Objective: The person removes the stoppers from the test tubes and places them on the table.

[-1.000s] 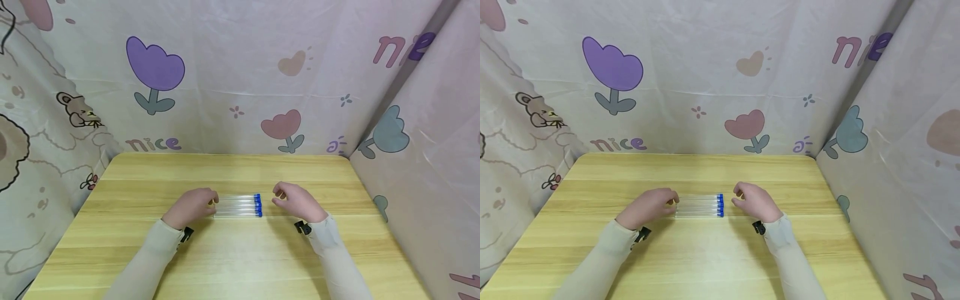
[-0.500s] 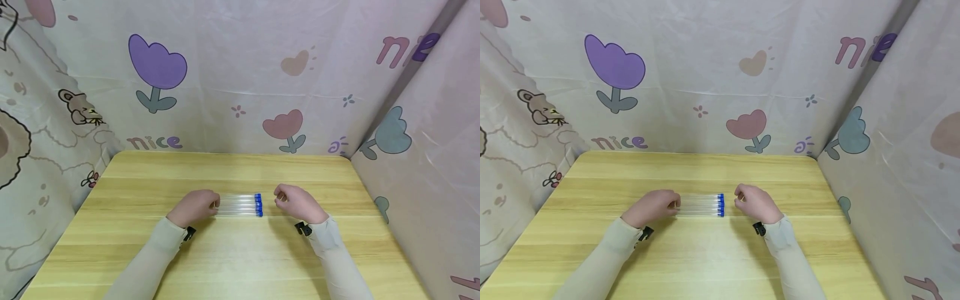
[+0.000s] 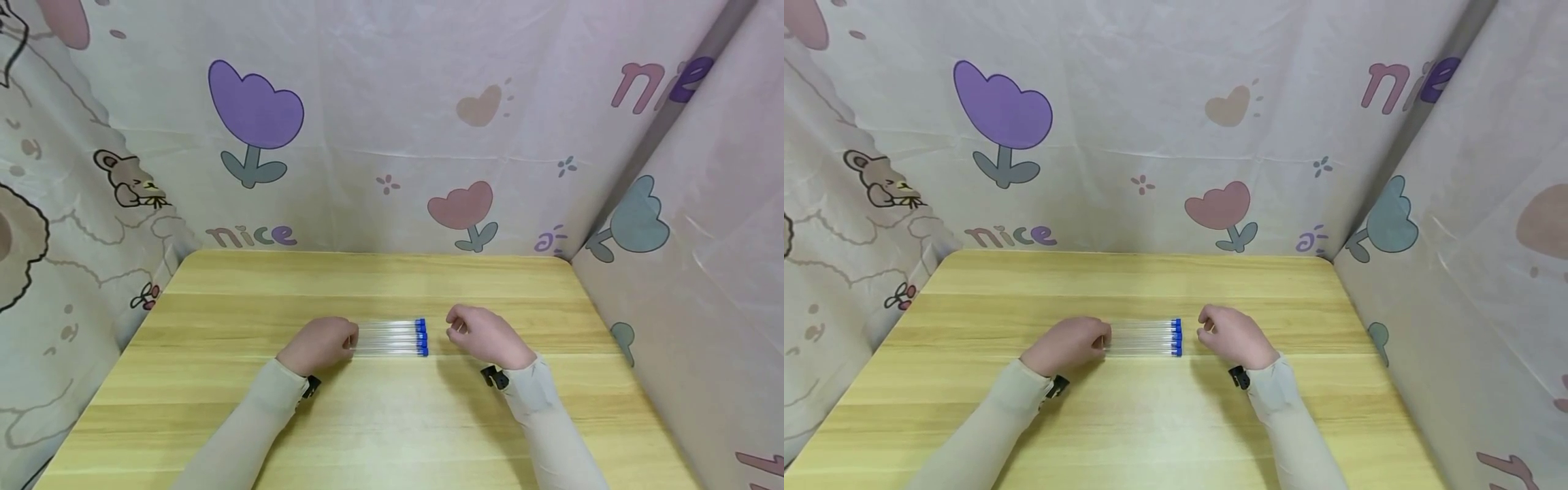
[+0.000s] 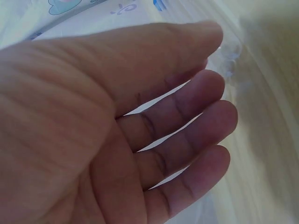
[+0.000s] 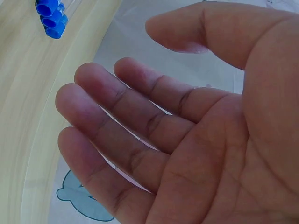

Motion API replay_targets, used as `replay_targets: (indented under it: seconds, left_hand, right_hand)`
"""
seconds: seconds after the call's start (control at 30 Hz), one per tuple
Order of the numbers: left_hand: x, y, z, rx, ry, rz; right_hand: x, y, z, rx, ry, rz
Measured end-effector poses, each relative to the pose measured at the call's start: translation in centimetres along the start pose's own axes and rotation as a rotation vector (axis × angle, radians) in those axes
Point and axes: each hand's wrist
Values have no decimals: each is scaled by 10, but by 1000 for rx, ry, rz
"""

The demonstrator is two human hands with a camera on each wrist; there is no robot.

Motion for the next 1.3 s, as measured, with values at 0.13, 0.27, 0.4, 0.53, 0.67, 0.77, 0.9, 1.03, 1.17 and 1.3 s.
replay_targets:
  seconds: [0.13, 0.27, 0.4, 0.53, 0.67, 0.77, 0.9, 1.03, 1.17, 1.3]
  left_hand:
    - [3, 0, -3, -17, -7, 7]
    - [4, 1, -4, -20, -6, 11]
    - [4, 1, -5, -16, -6, 11]
    - [4, 2, -6, -13, -6, 11]
    - [4, 3, -6, -17, -8, 6]
    - [3, 4, -5, -18, 3, 6]
    - [3, 5, -8, -5, 27, 19]
    - [3, 3, -11, -1, 33, 8]
    - [5, 2, -10, 8, 21, -16]
    - [6, 3, -5, 23, 17, -34]
  right_hand:
    - [1, 0, -1, 1, 6, 9]
    - [1, 1, -1, 7, 2, 6]
    - [1, 2, -2, 11, -10, -3]
    - [2, 2, -3, 18, -18, -12]
    - [2, 2, -3, 16, -20, -10]
    - [3, 2, -4, 13, -19, -6]
    - [1, 3, -6, 17, -12, 5]
    - [-1, 4, -6, 17, -1, -1]
    - [-2, 4, -4, 17, 3, 0]
    - [-1, 2, -4, 17, 5, 18]
Point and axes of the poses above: each hand's wrist, its own y-axis away from the middle knuckle, its own z-axis out of the back of the hand, x = y × z, and after that the axes turned 3 degrees about y, right-handed
